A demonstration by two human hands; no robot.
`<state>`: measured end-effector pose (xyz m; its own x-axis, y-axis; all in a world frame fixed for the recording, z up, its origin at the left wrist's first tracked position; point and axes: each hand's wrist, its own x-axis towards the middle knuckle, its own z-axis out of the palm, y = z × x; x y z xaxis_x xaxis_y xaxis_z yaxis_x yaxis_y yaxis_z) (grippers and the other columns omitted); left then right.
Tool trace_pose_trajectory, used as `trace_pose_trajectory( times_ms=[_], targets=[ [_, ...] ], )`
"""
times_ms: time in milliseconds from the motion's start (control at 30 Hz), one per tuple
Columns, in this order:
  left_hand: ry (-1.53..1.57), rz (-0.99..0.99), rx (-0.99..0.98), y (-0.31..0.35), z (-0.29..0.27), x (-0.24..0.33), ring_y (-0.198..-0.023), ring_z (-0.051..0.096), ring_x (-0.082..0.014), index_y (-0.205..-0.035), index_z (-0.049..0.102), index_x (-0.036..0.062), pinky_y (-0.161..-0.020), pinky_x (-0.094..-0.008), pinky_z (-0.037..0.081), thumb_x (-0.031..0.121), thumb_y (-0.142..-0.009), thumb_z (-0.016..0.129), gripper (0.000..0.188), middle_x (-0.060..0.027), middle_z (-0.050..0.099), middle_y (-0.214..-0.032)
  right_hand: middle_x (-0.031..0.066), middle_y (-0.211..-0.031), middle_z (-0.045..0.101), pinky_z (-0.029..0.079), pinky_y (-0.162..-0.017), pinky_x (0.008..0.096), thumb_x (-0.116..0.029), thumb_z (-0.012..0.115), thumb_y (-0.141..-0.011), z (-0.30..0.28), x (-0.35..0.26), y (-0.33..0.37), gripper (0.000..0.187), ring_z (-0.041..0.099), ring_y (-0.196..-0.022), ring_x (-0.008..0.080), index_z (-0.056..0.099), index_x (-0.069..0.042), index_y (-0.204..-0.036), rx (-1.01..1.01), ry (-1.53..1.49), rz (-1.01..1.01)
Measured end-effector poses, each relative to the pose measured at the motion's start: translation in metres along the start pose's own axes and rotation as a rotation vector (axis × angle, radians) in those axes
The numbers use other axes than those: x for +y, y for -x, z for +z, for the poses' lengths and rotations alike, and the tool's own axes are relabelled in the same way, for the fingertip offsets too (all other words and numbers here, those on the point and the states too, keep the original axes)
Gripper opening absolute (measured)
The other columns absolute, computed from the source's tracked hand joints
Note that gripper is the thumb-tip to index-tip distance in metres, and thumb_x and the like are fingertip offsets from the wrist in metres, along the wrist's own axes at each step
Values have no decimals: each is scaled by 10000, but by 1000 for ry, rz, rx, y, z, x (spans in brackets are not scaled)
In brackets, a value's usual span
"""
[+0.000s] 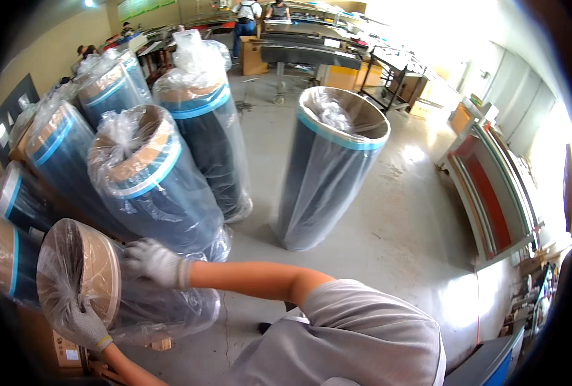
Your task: The person removes a cardboard tube from a plastic-wrapped roll, then unwraps the roll and places it on a machine. They then handle several flat sheets of material, placing them on the machine's surface.
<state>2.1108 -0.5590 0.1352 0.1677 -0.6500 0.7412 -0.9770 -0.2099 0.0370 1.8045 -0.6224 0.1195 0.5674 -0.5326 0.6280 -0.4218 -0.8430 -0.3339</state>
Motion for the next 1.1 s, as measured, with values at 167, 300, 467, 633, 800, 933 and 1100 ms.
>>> trace_pose_trajectory(
  times_ms=[167,300,467,633,800,933,1100],
  targets=[
    [-69,-54,-64,-6,24,54,-889,643,-352,-1010,711,32,-801,-427,494,427,-912,623,416,-166,695,-1013,142,-1264,575,415,-1000,469,-204,777,-741,-83,80,153,445,520,-1212,328,636,-99,-1149,3,11,441],
    [-90,-29,-36,-9,3,67,-898,641,-355,-1063,703,34,-816,-425,494,438,-928,604,438,-178,692,-998,147,-1264,565,388,-1027,518,-166,802,-702,-204,97,251,499,496,-1234,358,627,-100,-1165,390,479,664],
    [-201,-78,84,14,25,40,-1004,627,-347,-1174,658,17,-906,-428,478,403,-929,619,459,-184,673,-1082,105,-1275,551,365,-1025,521,-227,836,-636,-362,131,307,571,459,-1237,348,618,-123,-1154,819,1088,790],
    [191,9,255,30,-11,298,-1187,541,-361,-1298,566,45,-1028,-468,410,257,-911,659,451,-173,578,-1285,24,-920,701,447,-902,389,-185,714,-745,-451,179,361,121,632,-945,252,709,-145,-859,271,784,605],
    [914,420,-251,45,-76,550,-1242,496,-369,-1279,549,36,-1036,-495,388,112,-739,759,585,-171,548,-1303,36,-809,674,447,-876,389,-133,653,-758,-478,176,366,26,630,-852,255,676,-145,-755,220,760,408],
    [1023,592,-222,48,-59,639,-1226,496,-378,-1303,542,62,-1039,-503,373,184,-720,797,648,-164,539,-1306,104,-744,647,479,-629,289,49,547,-825,-561,121,327,137,626,-684,206,663,-17,-793,1061,778,297],
    [972,722,-161,29,-45,711,-1230,478,-367,-1272,559,63,-1049,-492,360,341,-781,750,596,-149,557,-1271,86,-805,702,508,-640,295,-83,601,-924,-633,108,351,132,663,-722,168,697,-8,-872,938,654,529]
  ],
)
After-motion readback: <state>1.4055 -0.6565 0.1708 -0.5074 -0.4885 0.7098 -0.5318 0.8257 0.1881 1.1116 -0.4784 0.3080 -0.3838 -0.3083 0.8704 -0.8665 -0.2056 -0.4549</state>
